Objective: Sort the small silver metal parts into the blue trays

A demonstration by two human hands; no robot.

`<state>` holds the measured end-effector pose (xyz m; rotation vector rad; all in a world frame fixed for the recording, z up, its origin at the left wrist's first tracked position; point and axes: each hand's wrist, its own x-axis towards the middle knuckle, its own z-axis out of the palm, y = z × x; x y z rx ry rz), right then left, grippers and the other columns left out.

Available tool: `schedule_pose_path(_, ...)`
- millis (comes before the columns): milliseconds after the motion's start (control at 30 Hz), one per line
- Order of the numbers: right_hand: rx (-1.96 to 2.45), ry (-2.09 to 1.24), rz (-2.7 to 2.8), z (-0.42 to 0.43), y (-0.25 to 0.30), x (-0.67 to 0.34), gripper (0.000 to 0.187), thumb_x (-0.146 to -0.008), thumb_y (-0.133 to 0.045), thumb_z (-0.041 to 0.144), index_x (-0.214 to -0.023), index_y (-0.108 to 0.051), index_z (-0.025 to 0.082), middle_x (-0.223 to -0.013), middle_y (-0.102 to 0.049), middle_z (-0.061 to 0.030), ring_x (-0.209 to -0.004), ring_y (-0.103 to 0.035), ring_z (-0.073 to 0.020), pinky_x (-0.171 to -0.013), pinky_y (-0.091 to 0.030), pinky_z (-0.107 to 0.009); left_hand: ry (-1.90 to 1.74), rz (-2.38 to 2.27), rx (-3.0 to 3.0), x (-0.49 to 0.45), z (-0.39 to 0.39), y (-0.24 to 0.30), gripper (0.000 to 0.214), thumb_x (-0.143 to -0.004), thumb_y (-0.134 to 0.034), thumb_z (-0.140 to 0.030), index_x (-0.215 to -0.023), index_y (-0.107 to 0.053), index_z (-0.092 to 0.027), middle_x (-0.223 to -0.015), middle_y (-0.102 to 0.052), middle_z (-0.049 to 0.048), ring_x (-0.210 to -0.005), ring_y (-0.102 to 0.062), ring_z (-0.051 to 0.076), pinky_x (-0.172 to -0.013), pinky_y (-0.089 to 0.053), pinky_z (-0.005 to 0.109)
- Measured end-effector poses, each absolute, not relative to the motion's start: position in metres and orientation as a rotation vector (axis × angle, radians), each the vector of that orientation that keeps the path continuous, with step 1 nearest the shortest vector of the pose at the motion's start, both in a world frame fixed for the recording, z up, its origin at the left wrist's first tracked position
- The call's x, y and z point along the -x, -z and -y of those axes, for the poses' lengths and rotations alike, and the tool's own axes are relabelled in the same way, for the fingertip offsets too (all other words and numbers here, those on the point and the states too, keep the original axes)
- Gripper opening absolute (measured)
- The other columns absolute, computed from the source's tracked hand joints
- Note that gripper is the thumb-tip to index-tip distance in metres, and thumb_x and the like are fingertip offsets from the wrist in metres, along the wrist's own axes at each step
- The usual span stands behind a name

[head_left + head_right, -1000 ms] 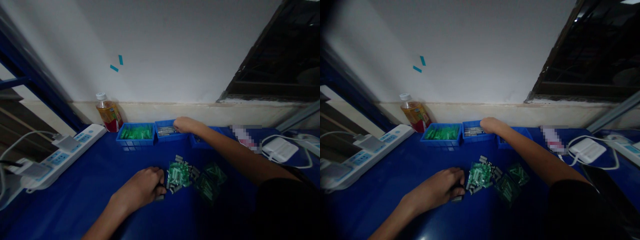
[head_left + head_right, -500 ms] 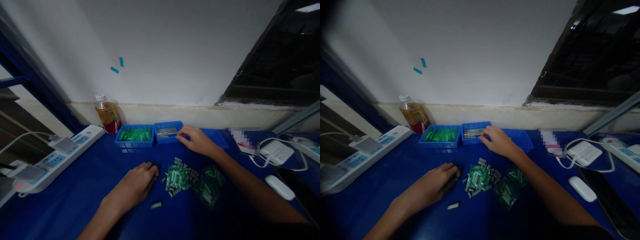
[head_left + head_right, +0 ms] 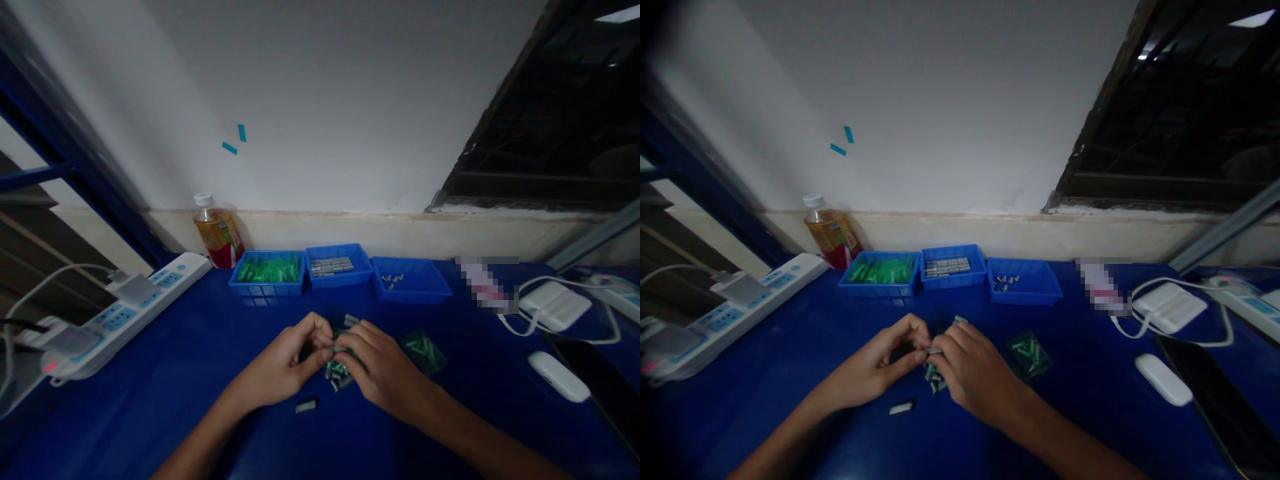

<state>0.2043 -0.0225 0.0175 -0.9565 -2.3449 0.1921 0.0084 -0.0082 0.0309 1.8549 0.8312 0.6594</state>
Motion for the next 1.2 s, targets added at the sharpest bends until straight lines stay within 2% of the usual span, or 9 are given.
schedule_pose_path(167, 1.079, -0.318, 2.126, 0.021, -0.018, -0.205, 0.018, -0.093, -0.044, 0.018, -0.08, -0.057, 0.019, -0.072, -0.06, -0.0006, -0.07, -0.056, -0.0137, -0.065, -0.043, -0.027, -0.784, -0.908, -2.078, -0.014, 0.01, -0.03, 0.008, -0.086, -0.053, -0.019, -0.095, -0.055, -0.017, -0.088, -0.059, 0.002, -0.082, -0.054, 0.013, -0.075, -0.042, 0.024)
schedule_pose_path(300, 1.097, -0.327, 2.094, 0.022, -0.02, -0.203, 0.008, -0.09, -0.049, 0.021, -0.094, -0.056, 0.019, -0.079, -0.06, -0.0021, -0.076, -0.057, -0.0154, -0.069, -0.045, -0.028, -0.865, -1.003, -2.145, -0.015, 0.01, -0.029, 0.01, -0.09, -0.049, -0.023, -0.09, -0.057, -0.016, -0.082, -0.059, 0.0017, -0.076, -0.055, 0.012, -0.072, -0.042, 0.023)
schedule_pose_path(367, 1.064, -0.291, 2.109, 0.022, -0.021, -0.202, 0.016, -0.088, -0.053, 0.022, -0.104, -0.053, 0.017, -0.087, -0.06, -0.0048, -0.082, -0.057, -0.0167, -0.073, -0.047, -0.029, -0.893, -1.048, -2.127, -0.016, 0.009, -0.028, 0.013, -0.091, -0.048, -0.025, -0.088, -0.057, -0.016, -0.078, -0.058, 0.0012, -0.073, -0.055, 0.012, -0.069, -0.042, 0.023)
schedule_pose_path(467, 1.006, -0.212, 2.21, 0.02, -0.025, -0.2, 0.01, -0.089, -0.05, 0.018, -0.098, -0.055, 0.016, -0.09, -0.059, -0.0066, -0.085, -0.056, -0.0173, -0.077, -0.047, -0.03, -0.897, -1.098, -2.081, -0.016, 0.008, -0.028, 0.019, -0.092, -0.046, -0.03, -0.086, -0.057, -0.016, -0.076, -0.058, 0.0006, -0.069, -0.055, 0.012, -0.065, -0.042, 0.022)
schedule_pose_path(567, 1.017, -0.089, 2.306, 0.005, -0.036, -0.202, 0.011, -0.089, -0.048, 0.017, -0.093, -0.058, 0.016, -0.089, -0.058, -0.0078, -0.086, -0.054, -0.0189, -0.077, -0.046, -0.032, -0.806, -1.173, -2.069, -0.013, 0.004, -0.029, 0.023, -0.093, -0.044, -0.034, -0.087, -0.057, -0.016, -0.077, -0.059, 0.0011, -0.071, -0.056, 0.013, -0.066, -0.042, 0.024)
schedule_pose_path(767, 1.288, -0.019, 2.357, -0.088, -0.06, -0.222, 0.012, -0.085, -0.052, 0.014, -0.09, -0.063, 0.013, -0.085, -0.061, -0.0074, -0.079, -0.056, -0.0167, -0.073, -0.042, -0.027, -0.4, -1.236, -2.24, -0.003, 0.001, -0.025, 0.02, -0.084, -0.057, -0.034, -0.099, -0.058, -0.021, -0.094, -0.06, 0.0034, -0.087, -0.057, 0.019, -0.075, -0.044, 0.028)
schedule_pose_path(933, 1.574, -0.174, 2.653, -0.155, -0.065, -0.219, 0.011, -0.075, -0.061, 0.014, -0.084, -0.068, 0.015, -0.076, -0.067, -0.0039, -0.068, -0.058, -0.0137, -0.061, -0.036, -0.021, -0.223, -1.233, -2.314, -0.007, 0.005, -0.02, 0.013, -0.089, -0.047, -0.025, -0.093, -0.058, -0.022, -0.091, -0.06, 0.0032, -0.085, -0.058, 0.018, -0.074, -0.045, 0.028)
schedule_pose_path(1067, 1.574, -0.255, 2.954, -0.171, -0.063, -0.205, 0.016, -0.07, -0.063, 0.012, -0.086, -0.069, 0.015, -0.081, -0.071, -0.0055, -0.071, -0.061, -0.0147, -0.057, -0.035, -0.021, -0.173, -1.254, -2.331, -0.004, 0.002, -0.021, 0.022, -0.091, -0.037, -0.019, -0.096, -0.059, -0.021, -0.094, -0.059, 0.0051, -0.088, -0.057, 0.019, -0.078, -0.046, 0.03)
schedule_pose_path(1200, 1.628, -0.23, 3.08, -0.171, -0.065, -0.193, 0.016, -0.072, -0.061, 0.011, -0.084, -0.07, 0.014, -0.085, -0.071, -0.0092, -0.075, -0.064, -0.018, -0.056, -0.036, -0.023, -0.124, -1.248, -2.325, 0.002, 0.001, -0.024, 0.017, -0.086, -0.048, -0.019, -0.099, -0.059, -0.02, -0.099, -0.058, 0.0069, -0.091, -0.056, 0.021, -0.08, -0.047, 0.033)
